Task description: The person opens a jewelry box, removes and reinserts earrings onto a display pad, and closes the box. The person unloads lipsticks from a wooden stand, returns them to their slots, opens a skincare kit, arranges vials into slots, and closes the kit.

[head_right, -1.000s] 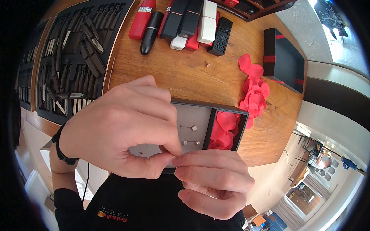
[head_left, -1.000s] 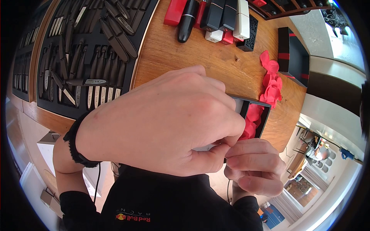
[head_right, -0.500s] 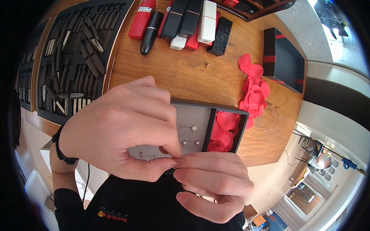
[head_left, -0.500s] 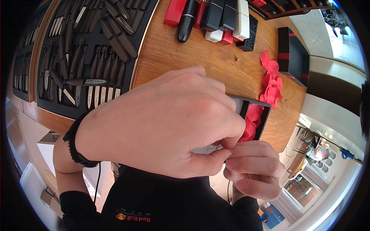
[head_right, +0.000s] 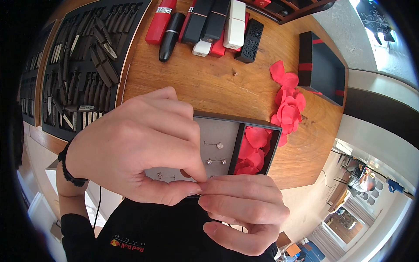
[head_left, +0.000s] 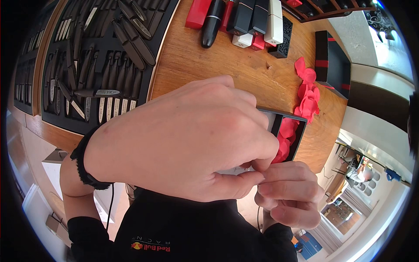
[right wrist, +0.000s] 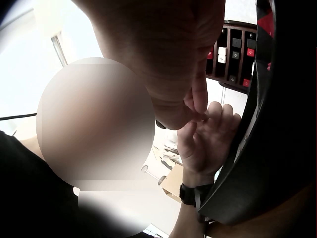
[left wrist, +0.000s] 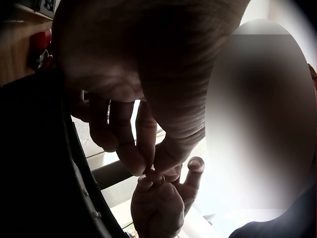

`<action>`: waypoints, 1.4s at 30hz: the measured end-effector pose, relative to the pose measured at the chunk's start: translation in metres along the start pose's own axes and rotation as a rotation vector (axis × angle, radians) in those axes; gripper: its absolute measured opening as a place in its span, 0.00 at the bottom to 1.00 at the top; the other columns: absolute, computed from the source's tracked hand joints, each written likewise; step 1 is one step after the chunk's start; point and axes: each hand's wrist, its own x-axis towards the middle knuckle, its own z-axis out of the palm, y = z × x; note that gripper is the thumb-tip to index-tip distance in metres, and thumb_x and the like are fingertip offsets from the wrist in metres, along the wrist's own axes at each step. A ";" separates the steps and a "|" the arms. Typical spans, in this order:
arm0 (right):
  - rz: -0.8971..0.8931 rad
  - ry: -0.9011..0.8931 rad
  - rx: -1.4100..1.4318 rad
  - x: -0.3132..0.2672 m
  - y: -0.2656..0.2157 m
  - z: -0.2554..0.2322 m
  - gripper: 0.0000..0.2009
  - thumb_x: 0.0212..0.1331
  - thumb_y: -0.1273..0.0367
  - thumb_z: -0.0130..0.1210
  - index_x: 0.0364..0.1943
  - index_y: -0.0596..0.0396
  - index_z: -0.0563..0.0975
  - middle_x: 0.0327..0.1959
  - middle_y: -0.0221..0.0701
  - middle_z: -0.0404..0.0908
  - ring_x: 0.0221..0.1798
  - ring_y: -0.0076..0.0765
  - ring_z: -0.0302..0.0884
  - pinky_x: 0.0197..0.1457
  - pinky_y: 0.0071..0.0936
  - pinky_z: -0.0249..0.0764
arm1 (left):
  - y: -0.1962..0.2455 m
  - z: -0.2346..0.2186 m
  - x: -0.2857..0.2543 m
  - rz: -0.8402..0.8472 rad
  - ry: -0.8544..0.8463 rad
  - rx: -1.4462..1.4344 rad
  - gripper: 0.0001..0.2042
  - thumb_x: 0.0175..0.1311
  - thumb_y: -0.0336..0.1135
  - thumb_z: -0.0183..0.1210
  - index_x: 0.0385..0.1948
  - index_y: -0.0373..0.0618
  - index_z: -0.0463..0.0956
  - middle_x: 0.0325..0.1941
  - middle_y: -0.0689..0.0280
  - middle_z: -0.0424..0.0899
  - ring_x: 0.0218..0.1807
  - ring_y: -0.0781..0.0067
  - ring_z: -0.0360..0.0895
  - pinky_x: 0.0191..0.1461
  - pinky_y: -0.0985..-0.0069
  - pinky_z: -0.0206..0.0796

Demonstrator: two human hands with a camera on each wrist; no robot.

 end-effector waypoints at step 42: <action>0.057 -0.121 -0.090 0.005 -0.008 -0.006 0.23 0.52 0.85 0.73 0.45 0.46 0.74 0.41 0.39 0.85 0.35 0.44 0.87 0.31 0.30 0.84 | -0.001 -0.001 0.001 0.027 -0.003 0.015 0.09 0.47 0.35 0.79 0.27 0.53 0.86 0.26 0.76 0.79 0.30 0.69 0.73 0.36 0.69 0.57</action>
